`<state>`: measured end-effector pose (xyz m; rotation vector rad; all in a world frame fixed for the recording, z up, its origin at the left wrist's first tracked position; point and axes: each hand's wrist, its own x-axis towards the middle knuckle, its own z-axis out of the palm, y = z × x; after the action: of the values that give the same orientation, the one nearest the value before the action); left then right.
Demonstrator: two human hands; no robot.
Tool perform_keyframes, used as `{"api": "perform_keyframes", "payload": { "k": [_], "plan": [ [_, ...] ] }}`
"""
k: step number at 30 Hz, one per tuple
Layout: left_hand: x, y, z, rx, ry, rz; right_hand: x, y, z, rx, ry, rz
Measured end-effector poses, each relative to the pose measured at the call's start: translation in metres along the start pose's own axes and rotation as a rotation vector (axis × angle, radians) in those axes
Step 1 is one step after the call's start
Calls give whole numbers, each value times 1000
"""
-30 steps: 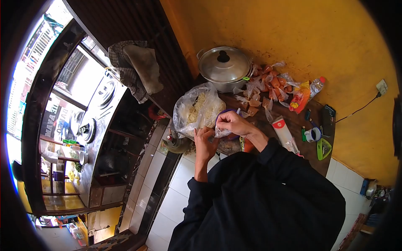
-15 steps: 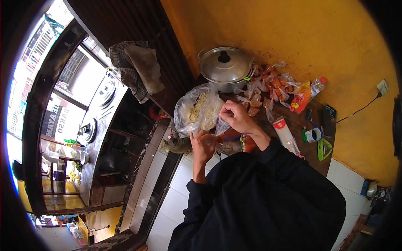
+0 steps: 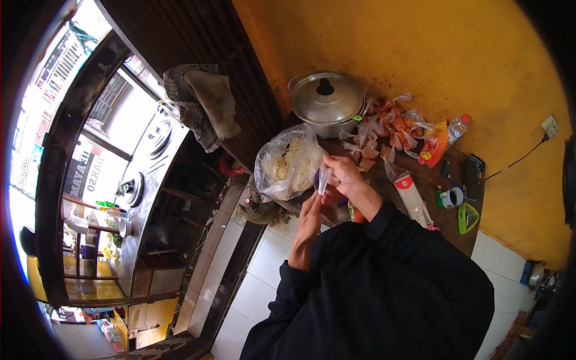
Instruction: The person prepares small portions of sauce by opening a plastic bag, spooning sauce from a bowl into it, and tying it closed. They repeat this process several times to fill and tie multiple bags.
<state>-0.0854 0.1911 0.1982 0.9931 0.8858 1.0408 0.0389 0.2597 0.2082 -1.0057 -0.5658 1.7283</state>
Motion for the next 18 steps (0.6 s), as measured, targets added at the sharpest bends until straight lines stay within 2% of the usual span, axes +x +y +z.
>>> {"api": "perform_keyframes", "payload": {
  "k": [1,2,6,8,9,11,12,13,14,15,16,17,18],
  "plan": [
    [0,-3,0,-59,-1,20,2,0,-2,136,20,14],
    [-4,-4,-3,-208,-117,-53,4,2,-5,175,-7,22],
    [-6,9,4,-270,-76,-51,6,-6,2,181,12,-41],
    [-4,5,-5,-213,7,46,6,-14,4,-67,-111,-133],
    [-3,4,-11,-214,18,60,3,-20,6,-74,-127,-131],
    [-4,5,-27,-462,171,79,-10,-30,11,-400,-110,-335],
    [-1,3,-38,-517,243,62,-21,-35,13,-461,-167,-325],
    [1,3,-42,-519,264,91,-17,-17,3,-548,-288,-409],
    [5,4,-44,-575,347,114,-12,12,-7,-719,-349,-674],
    [10,4,-48,-635,432,144,-27,21,-5,-798,-363,-653],
    [13,-6,-62,-684,235,147,-41,15,11,-1119,-432,-959],
    [6,27,-32,-732,400,95,-45,24,12,-1127,-429,-964],
    [17,-3,-42,-810,349,98,-45,28,16,-1031,-380,-935]
  ]
}}
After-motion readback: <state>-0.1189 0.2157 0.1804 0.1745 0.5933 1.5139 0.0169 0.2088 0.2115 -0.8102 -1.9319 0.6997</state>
